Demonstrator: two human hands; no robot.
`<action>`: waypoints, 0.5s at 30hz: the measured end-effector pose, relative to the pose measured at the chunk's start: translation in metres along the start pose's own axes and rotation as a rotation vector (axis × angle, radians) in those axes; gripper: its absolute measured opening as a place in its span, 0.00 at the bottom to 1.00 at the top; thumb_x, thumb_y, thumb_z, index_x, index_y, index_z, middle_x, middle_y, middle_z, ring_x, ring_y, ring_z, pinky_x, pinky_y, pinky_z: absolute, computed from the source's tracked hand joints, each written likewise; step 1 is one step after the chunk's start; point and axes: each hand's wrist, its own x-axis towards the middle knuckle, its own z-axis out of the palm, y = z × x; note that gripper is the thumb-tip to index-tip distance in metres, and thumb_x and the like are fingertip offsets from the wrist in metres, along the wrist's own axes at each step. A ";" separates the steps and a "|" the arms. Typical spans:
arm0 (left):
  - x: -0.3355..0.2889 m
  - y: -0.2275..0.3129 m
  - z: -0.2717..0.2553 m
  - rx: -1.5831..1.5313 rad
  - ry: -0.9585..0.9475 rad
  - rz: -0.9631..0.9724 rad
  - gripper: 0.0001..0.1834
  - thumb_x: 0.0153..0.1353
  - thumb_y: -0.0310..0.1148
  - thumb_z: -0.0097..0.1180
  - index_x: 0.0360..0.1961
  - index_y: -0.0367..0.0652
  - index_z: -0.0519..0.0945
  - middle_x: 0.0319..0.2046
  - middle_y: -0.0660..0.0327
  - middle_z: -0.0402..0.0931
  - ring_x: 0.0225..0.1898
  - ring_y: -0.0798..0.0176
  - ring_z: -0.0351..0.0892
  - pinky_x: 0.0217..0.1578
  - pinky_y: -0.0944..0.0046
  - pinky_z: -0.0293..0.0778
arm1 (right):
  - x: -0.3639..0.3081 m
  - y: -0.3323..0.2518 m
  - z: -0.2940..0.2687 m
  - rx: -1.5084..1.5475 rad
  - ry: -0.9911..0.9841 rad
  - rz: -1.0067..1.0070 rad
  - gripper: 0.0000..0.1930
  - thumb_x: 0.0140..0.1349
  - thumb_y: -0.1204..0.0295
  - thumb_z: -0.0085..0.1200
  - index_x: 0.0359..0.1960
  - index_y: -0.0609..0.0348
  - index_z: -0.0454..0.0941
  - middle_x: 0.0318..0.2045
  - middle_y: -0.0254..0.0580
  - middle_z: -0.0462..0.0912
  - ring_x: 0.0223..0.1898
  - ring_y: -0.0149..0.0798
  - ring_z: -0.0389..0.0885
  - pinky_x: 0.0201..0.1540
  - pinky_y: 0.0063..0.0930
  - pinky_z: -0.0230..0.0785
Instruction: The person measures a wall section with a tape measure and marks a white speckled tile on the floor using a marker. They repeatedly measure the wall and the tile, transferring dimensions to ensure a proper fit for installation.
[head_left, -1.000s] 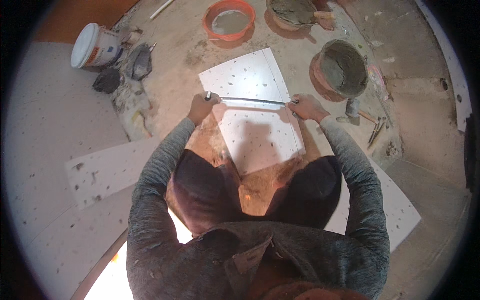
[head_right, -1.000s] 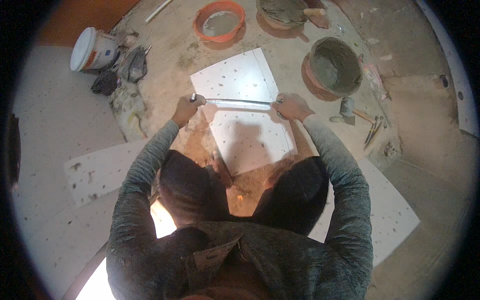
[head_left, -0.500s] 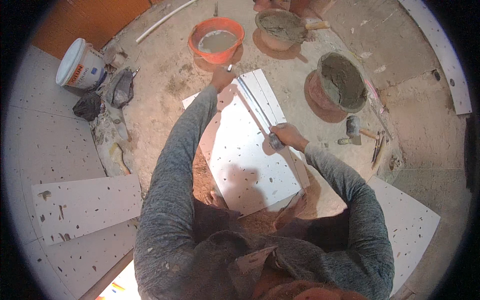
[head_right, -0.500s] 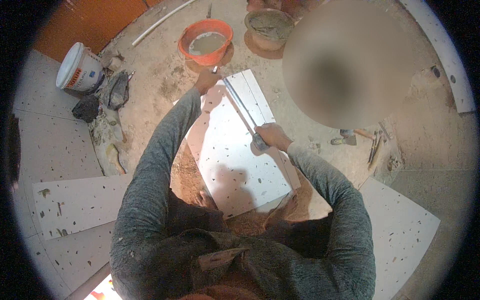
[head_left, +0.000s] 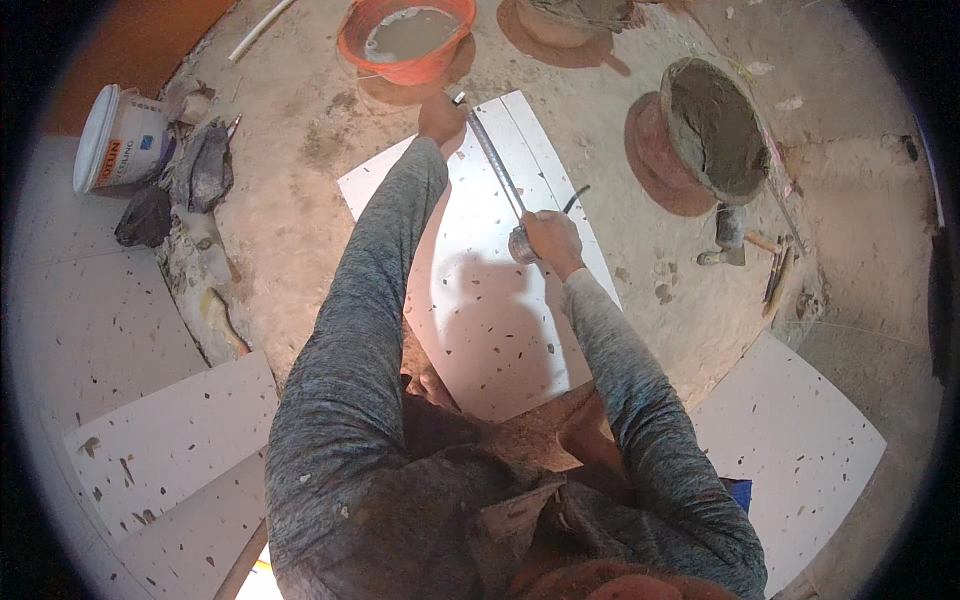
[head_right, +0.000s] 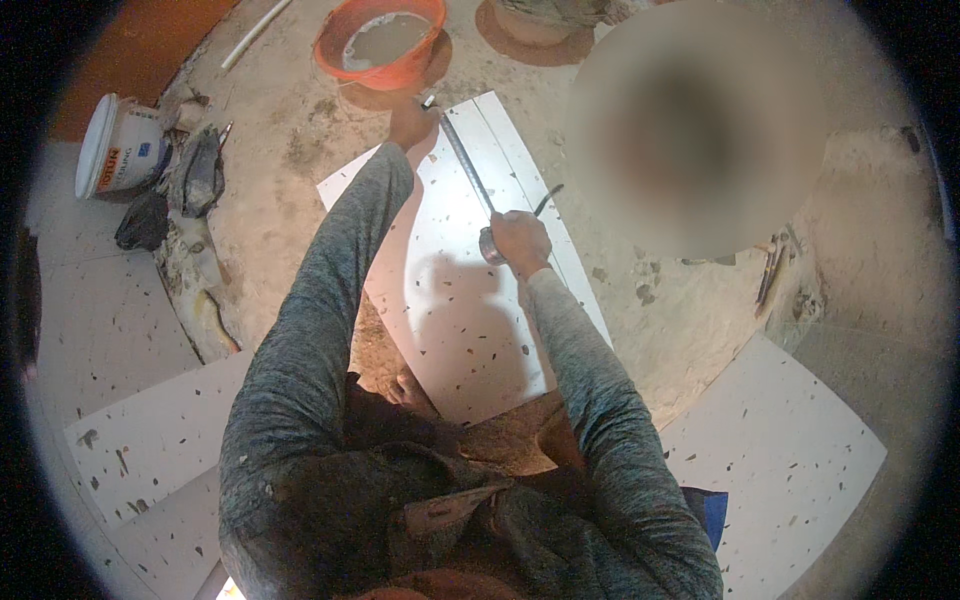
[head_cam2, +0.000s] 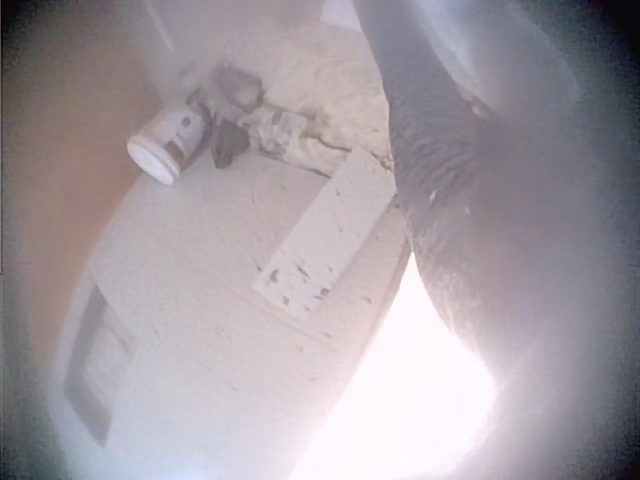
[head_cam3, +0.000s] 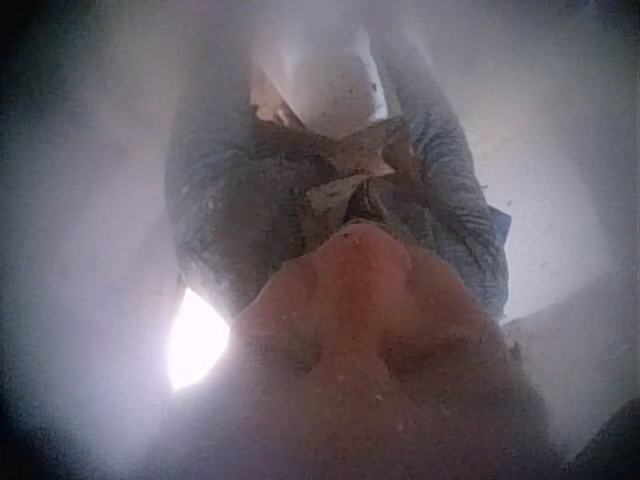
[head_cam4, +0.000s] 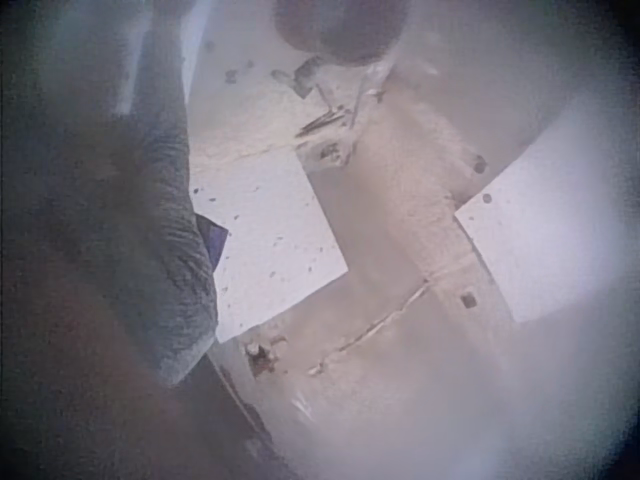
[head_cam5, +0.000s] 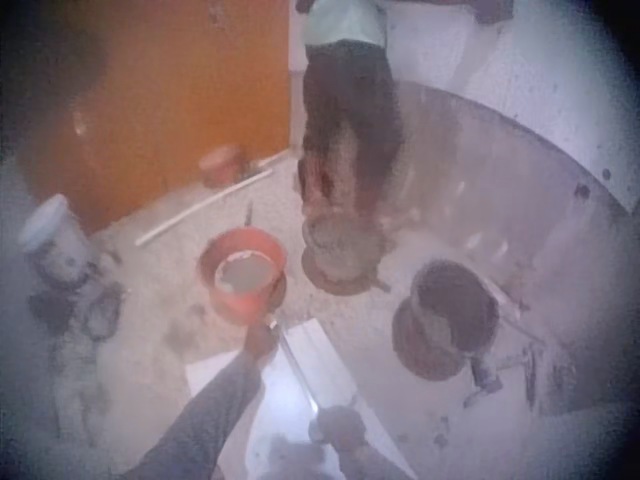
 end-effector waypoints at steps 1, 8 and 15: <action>0.000 -0.003 0.003 -0.025 0.032 0.002 0.22 0.52 0.39 0.68 0.39 0.29 0.81 0.35 0.36 0.81 0.41 0.38 0.82 0.42 0.48 0.76 | 0.010 0.008 0.007 -0.133 -0.011 -0.144 0.23 0.61 0.52 0.45 0.37 0.57 0.85 0.44 0.50 0.85 0.47 0.57 0.83 0.51 0.49 0.74; -0.002 -0.005 0.008 -0.032 0.108 0.161 0.22 0.53 0.43 0.68 0.31 0.29 0.84 0.33 0.36 0.81 0.40 0.38 0.83 0.42 0.49 0.76 | 0.002 -0.003 0.004 -0.084 0.019 0.028 0.26 0.63 0.48 0.44 0.37 0.58 0.85 0.41 0.50 0.85 0.46 0.55 0.83 0.49 0.48 0.74; -0.022 0.020 -0.007 0.020 -0.046 0.032 0.21 0.56 0.45 0.64 0.31 0.32 0.84 0.33 0.40 0.82 0.38 0.40 0.83 0.41 0.48 0.76 | -0.013 -0.011 0.001 -0.192 0.086 0.007 0.29 0.65 0.44 0.44 0.36 0.58 0.85 0.39 0.52 0.85 0.43 0.54 0.85 0.47 0.47 0.75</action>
